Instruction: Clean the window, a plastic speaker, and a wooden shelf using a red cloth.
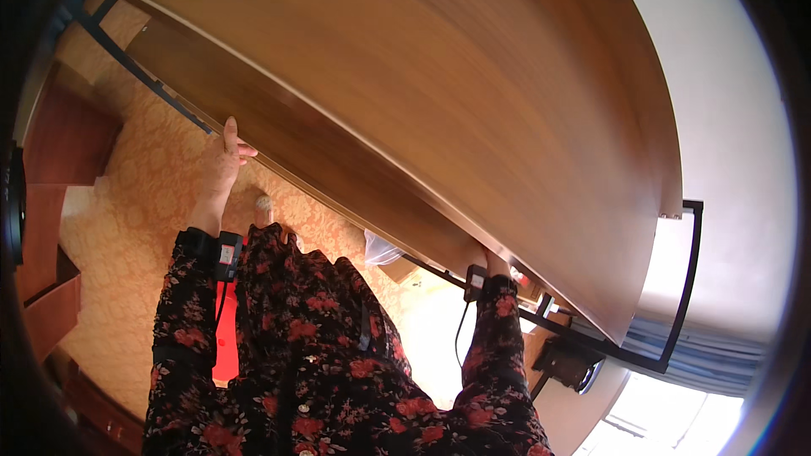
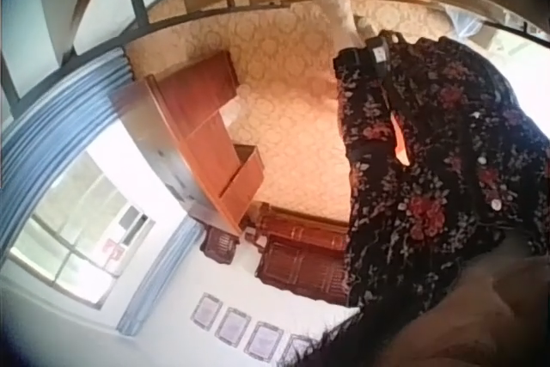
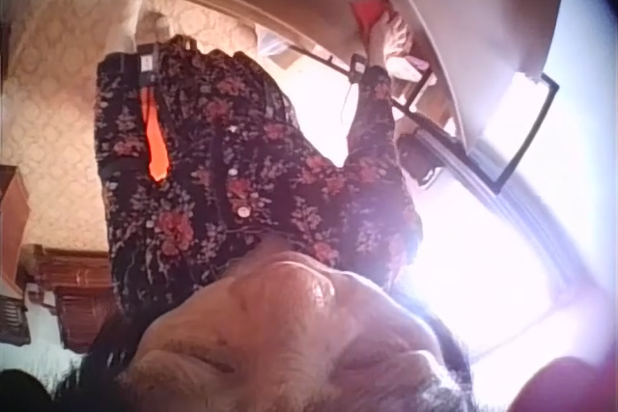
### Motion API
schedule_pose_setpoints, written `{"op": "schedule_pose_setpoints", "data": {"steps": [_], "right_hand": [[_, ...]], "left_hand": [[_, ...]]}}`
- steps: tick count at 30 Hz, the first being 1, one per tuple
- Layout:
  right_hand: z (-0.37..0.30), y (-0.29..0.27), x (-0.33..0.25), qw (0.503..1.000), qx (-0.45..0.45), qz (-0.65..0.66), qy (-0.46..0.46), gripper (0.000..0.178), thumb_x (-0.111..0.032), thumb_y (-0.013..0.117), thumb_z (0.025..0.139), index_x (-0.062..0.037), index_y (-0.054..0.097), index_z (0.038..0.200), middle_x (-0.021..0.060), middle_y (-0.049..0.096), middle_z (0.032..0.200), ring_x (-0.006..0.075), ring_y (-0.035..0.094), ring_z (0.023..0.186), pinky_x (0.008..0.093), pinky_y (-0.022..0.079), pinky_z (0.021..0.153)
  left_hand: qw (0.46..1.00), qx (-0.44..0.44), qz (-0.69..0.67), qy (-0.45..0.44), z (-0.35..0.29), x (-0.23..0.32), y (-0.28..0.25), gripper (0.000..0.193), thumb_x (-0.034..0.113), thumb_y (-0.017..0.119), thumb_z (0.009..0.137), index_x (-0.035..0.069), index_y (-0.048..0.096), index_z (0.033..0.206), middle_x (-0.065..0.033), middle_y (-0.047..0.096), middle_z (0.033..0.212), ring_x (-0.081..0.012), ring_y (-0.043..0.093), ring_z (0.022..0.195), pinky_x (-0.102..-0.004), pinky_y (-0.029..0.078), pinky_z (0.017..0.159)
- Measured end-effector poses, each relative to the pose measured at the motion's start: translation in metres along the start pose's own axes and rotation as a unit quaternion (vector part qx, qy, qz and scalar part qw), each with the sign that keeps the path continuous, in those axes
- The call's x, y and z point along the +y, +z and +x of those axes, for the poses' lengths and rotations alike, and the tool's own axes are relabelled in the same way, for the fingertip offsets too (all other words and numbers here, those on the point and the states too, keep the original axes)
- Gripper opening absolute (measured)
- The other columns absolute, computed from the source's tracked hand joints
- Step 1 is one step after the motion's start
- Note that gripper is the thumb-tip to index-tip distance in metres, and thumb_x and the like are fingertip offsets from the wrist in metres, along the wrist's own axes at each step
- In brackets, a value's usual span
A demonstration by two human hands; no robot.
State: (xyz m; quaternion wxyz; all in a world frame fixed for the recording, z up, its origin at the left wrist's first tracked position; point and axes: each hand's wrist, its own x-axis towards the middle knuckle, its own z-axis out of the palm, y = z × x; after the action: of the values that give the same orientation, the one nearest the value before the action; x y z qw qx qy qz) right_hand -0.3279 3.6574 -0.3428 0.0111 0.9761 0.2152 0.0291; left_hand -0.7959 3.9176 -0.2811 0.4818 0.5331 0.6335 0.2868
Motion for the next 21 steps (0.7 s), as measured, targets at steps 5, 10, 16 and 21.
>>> {"op": "schedule_pose_setpoints", "data": {"steps": [5,10,16,21], "right_hand": [[-0.103,-0.045,-0.107,0.955,-0.116,0.245,-0.117,0.047,-0.046,0.043,0.091,-0.0174,0.047,0.129,0.0091,0.038,0.141,0.0364,0.036,0.127,0.0585,0.033,0.097],[-0.186,-0.089,-0.232,0.81,0.048,0.244,-0.531,0.035,-0.035,0.067,0.071,-0.0193,0.06,0.101,0.0078,0.044,0.128,0.0322,0.038,0.118,0.0512,0.034,0.087],[-0.182,-0.096,-0.227,0.744,-0.073,0.348,-0.566,0.043,-0.037,0.068,0.071,-0.0237,0.06,0.111,0.007,0.045,0.128,0.0306,0.037,0.121,0.0492,0.03,0.095],[-0.142,-0.048,-0.088,0.858,0.012,0.185,-0.478,0.05,-0.029,0.074,0.067,-0.017,0.058,0.112,0.0103,0.046,0.127,0.0336,0.04,0.121,0.0509,0.033,0.095]], "left_hand": [[0.999,0.026,-0.024,0.014,-0.003,0.01,-0.017,0.075,0.064,0.032,0.09,-0.005,0.059,0.091,-0.0143,0.064,0.078,-0.0202,0.066,0.071,-0.0305,0.048,0.061],[0.983,0.068,0.094,0.14,0.0,-0.011,-0.001,0.071,0.062,0.035,0.091,-0.005,0.058,0.097,-0.0135,0.063,0.078,-0.0194,0.066,0.073,-0.0293,0.048,0.059],[0.995,0.029,-0.094,-0.026,0.003,-0.021,-0.006,0.071,0.064,0.037,0.089,-0.003,0.061,0.092,-0.012,0.065,0.082,-0.0184,0.063,0.068,-0.0282,0.048,0.059],[0.999,0.007,-0.022,-0.031,0.007,-0.028,-0.024,0.078,0.069,0.03,0.088,-0.003,0.059,0.098,-0.0106,0.066,0.078,-0.0178,0.064,0.07,-0.0294,0.048,0.064]]}}
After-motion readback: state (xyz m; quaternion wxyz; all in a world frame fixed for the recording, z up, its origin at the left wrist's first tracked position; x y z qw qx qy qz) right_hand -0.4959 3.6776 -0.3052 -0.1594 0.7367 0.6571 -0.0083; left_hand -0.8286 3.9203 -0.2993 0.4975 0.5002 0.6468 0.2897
